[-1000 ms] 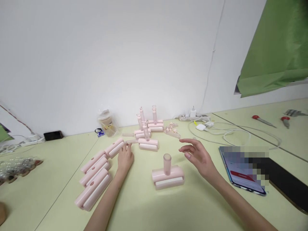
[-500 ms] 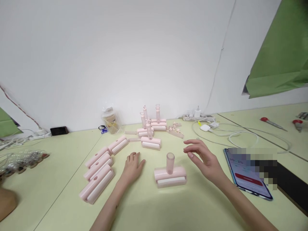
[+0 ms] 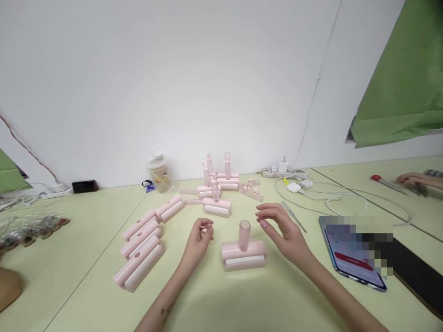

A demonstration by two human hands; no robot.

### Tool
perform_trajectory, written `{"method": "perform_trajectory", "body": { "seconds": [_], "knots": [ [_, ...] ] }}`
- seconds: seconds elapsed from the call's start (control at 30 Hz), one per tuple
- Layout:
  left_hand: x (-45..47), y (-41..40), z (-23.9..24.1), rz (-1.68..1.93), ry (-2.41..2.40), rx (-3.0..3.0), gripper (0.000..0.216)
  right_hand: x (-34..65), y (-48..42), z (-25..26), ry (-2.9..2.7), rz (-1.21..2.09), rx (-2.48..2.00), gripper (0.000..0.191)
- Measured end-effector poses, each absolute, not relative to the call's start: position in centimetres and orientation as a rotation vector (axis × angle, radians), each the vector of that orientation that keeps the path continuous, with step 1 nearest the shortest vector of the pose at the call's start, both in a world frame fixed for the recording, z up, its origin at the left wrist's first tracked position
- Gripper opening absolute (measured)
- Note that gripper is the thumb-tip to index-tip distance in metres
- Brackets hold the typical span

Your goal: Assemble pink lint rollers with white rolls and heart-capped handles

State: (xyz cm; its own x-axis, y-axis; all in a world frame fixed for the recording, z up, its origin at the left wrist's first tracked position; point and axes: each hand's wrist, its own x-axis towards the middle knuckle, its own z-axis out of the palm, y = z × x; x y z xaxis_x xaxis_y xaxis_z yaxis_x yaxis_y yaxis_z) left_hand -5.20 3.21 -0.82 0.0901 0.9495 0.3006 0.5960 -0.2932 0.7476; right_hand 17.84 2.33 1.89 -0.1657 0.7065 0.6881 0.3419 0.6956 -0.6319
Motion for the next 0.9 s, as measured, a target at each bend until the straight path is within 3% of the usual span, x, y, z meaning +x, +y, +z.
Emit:
{"method": "perform_trajectory", "body": {
  "seconds": [0.23, 0.6, 0.83, 0.9],
  "knots": [
    [-0.2, 2.9, 4.7, 1.535, 0.843, 1.938, 0.022, 15.3, 2.2, 6.1, -1.88, 0.775, -0.958, 0.018],
    [1.3, 3.0, 3.7, 1.666, 0.587, 1.858, 0.038, 15.6, 3.1, 6.5, -1.572, 1.173, -0.859, 0.018],
    [-0.4, 2.4, 2.7, 1.103, 0.842, 1.781, 0.051, 16.4, 2.7, 5.9, -1.838, 0.864, -0.933, 0.013],
    [-0.3, 2.2, 2.5, 0.989, 0.85, 1.724, 0.04, 16.4, 2.5, 5.9, -1.918, 0.799, -0.955, 0.012]
  ]
}}
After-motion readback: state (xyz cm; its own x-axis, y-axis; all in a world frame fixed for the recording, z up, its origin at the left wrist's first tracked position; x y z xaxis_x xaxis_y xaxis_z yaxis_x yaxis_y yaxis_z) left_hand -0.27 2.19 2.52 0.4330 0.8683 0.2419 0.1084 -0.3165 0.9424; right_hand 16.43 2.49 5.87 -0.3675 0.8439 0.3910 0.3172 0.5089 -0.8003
